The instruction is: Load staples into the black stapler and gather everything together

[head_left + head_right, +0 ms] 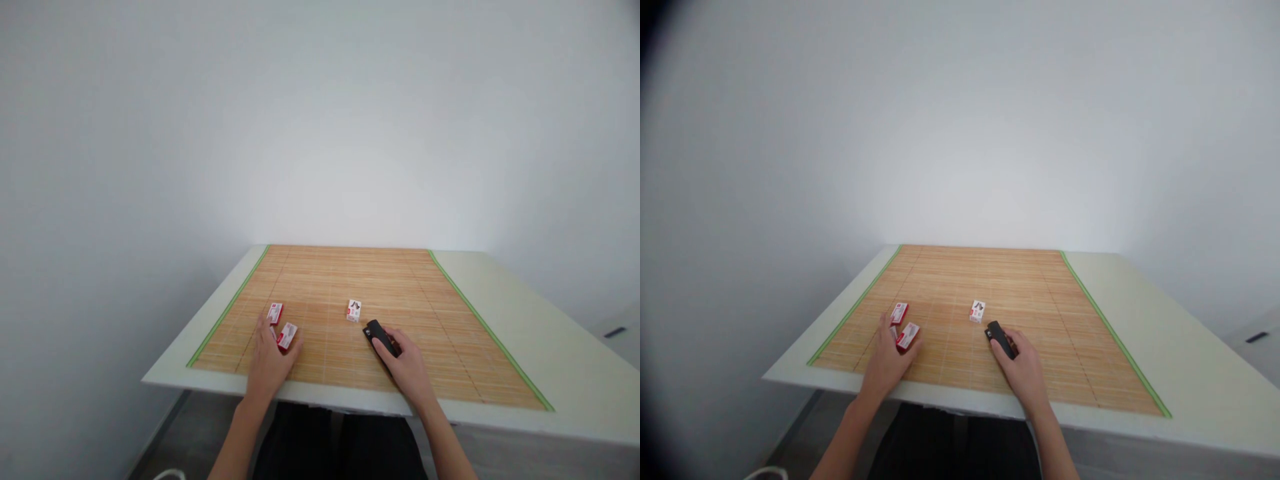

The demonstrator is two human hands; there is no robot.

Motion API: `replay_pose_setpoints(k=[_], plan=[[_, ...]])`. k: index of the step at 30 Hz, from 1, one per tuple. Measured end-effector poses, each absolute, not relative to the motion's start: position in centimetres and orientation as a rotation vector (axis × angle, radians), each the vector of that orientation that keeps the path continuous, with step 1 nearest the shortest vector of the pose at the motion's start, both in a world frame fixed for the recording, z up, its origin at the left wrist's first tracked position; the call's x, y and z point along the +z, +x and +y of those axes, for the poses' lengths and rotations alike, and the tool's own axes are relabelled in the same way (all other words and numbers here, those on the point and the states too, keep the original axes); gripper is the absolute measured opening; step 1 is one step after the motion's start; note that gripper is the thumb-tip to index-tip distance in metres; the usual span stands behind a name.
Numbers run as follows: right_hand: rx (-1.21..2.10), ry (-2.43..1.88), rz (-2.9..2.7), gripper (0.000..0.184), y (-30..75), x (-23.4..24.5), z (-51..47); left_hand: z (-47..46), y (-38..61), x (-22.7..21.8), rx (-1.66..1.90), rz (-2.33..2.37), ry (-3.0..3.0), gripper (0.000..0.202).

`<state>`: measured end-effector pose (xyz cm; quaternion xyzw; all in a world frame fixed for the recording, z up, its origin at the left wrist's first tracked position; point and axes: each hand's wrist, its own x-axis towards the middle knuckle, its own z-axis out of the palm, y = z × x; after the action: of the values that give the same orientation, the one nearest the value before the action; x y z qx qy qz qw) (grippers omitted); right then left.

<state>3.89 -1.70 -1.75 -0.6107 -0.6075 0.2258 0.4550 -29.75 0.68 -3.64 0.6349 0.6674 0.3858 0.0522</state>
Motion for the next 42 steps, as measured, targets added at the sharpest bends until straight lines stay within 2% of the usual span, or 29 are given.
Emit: replay_pose_setpoints(k=[9,11,15,18,28,32,37,42], plan=[[0.556,-1.5,-1.504,0.043,4.0,-2.0,-1.7,2.6,-31.1,-3.3,1.008,1.965,2.065,0.092],[0.558,-1.491,-1.496,0.043,4.0,-2.1,-1.6,2.7,-31.1,-3.3,0.934,2.0,2.163,0.084],[0.558,-1.501,-1.492,0.044,3.9,-2.1,-1.6,2.2,-30.0,-3.0,0.828,2.103,2.266,0.053],[0.559,-1.498,-1.497,0.043,3.9,-2.1,-1.6,1.7,-29.0,-2.9,0.814,2.167,2.278,0.044],[0.566,-1.512,-1.491,0.045,3.9,-1.8,-1.7,3.1,-30.2,-3.8,0.931,2.171,2.156,0.057],[0.559,-1.522,-1.499,0.045,3.9,-1.9,-1.7,3.3,-30.9,-4.4,0.947,2.129,2.194,0.07],[0.585,-1.499,-1.5,0.046,3.9,-1.9,-1.7,3.3,-32.4,-4.8,0.956,2.074,2.215,0.055],[0.572,-1.513,-1.486,0.047,3.8,-1.8,-1.8,3.4,-32.6,-4.4,0.957,2.028,2.171,0.061]])
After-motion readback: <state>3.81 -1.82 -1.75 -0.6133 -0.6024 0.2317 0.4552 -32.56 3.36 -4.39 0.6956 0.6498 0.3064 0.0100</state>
